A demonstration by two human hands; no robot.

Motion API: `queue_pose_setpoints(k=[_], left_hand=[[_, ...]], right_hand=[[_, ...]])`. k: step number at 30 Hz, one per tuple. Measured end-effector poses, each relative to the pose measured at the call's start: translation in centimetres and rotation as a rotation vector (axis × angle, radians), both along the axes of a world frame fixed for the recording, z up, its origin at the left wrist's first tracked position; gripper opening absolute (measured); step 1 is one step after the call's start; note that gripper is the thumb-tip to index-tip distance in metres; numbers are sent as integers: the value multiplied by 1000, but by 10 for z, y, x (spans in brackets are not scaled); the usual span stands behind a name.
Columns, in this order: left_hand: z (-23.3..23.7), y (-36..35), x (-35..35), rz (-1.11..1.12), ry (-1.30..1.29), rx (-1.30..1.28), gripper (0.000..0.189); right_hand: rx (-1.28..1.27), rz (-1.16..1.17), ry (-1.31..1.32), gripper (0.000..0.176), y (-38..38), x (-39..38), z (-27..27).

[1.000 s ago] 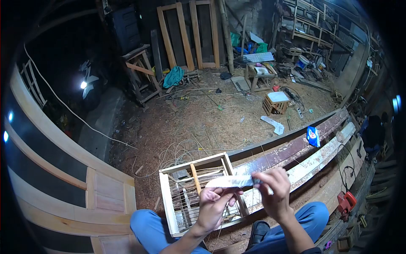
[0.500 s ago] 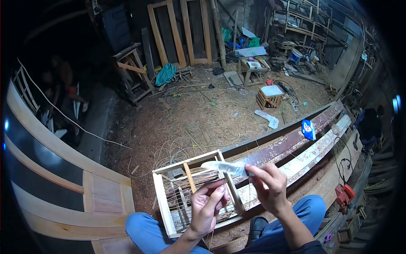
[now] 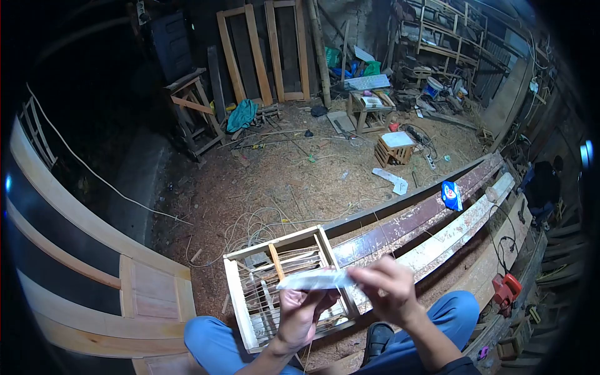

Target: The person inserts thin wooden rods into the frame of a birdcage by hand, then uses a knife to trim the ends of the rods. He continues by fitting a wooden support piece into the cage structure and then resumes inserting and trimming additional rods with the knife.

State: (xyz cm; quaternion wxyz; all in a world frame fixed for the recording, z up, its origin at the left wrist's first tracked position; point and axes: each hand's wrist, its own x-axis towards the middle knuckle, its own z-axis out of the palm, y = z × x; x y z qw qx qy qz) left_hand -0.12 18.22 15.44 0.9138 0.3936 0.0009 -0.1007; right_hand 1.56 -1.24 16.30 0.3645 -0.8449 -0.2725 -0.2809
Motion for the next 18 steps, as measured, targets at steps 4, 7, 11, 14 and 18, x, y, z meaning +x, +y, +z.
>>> queue_pose_setpoints(k=[4,7,11,14,18], left_hand=[[-17,5,3,-82,-72,-25,36],[-19,7,3,-111,-69,-27,38],[-11,5,1,-99,-27,-28,35],[-9,7,5,-68,-77,54,27],[3,11,-3,-70,-106,148,24]], right_hand=[[-35,7,29,47,8,-3,-2],[-66,8,3,46,4,0,2],[-94,-3,-31,39,0,2,5],[-86,-107,-51,34,-13,9,-4],[-1,-380,-41,27,-35,22,1]])
